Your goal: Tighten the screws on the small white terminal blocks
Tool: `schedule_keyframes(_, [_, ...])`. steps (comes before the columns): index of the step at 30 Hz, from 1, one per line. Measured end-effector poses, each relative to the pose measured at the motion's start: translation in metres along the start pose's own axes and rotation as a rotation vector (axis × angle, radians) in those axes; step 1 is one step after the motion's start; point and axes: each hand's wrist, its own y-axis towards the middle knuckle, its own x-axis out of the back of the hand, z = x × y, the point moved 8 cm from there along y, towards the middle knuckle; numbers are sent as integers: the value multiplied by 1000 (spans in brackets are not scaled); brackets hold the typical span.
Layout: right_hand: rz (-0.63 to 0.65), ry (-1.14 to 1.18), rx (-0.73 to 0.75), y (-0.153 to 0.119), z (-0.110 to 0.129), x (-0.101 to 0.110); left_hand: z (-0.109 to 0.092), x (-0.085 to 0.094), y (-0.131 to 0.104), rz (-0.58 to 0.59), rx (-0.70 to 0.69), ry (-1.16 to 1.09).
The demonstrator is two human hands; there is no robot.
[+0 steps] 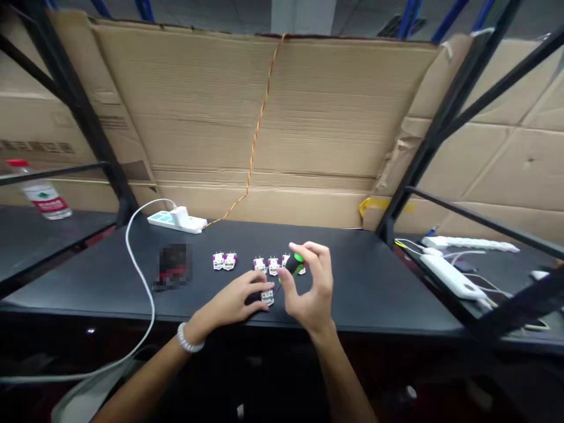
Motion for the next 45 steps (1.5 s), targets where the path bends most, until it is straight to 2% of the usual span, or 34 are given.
schedule_keyframes(3, [-22,-57,-28,0,-2,1,0,-1,0,9,4,8])
schedule_keyframes(9, [76,97,-49,1,-6,-3,1,-1,0,-3,-2,11])
schedule_keyframes(15, [-13,-85,-34,3,-1,1,1,-1,-1,-2,1,10])
schedule_keyframes(21, [93,50,-39,3,-3,-5,0,0,0,6,8,5])
schedule_keyframes(27, [17,-61,5,4,3,-1,1,-1,-1,6,18,-1])
schedule_keyframes(33, [105,62,-8,4,2,-6,1,0,0,7,15,-6])
schedule_keyframes(40, [7,-54,14,4,5,-1,1,0,0,6,17,-1])
schedule_keyframes(45, [96,58,-13,3,2,-6,2,0,-1,1,6,1])
